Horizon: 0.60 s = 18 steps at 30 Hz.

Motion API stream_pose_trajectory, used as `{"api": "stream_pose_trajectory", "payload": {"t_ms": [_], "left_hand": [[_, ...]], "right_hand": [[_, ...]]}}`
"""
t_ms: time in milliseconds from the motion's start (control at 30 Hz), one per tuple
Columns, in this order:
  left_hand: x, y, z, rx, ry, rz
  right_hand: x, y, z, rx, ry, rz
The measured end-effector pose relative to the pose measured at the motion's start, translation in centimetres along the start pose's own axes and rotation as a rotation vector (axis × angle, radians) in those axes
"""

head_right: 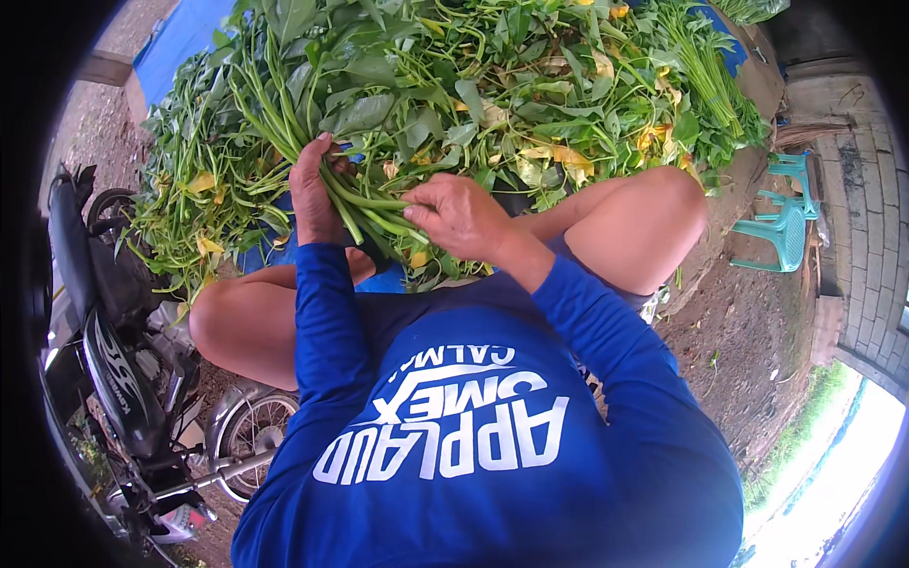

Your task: Cleaning and sorting a large pile of green leafy vegetables on the ground.

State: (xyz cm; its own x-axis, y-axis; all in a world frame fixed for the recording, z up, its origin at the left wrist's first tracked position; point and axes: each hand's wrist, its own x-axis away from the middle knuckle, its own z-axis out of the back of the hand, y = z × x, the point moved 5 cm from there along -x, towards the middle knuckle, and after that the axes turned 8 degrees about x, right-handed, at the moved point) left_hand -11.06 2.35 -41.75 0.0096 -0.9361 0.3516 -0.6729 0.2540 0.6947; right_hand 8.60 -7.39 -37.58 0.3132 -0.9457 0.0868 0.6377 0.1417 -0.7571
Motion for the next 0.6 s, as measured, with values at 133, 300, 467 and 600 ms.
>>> {"api": "stream_pose_trajectory", "payload": {"t_ms": [133, 300, 467, 600], "left_hand": [[-0.7, 0.0, 2.2, -0.031, 0.104, -0.114], [-0.9, 1.0, 3.2, -0.055, 0.211, -0.205], [-0.7, 1.0, 3.5, -0.033, 0.225, -0.199], [-2.1, 3.4, 4.0, 0.051, 0.286, -0.181]], "right_hand": [[0.8, -3.4, -0.2, 0.575, 0.408, 0.238], [-1.8, -0.1, -0.6, -0.158, 0.011, -0.139], [-3.5, 0.2, -1.7, -0.107, -0.257, -0.338], [0.1, 2.6, -6.7, 0.437, -1.035, -0.179]]}}
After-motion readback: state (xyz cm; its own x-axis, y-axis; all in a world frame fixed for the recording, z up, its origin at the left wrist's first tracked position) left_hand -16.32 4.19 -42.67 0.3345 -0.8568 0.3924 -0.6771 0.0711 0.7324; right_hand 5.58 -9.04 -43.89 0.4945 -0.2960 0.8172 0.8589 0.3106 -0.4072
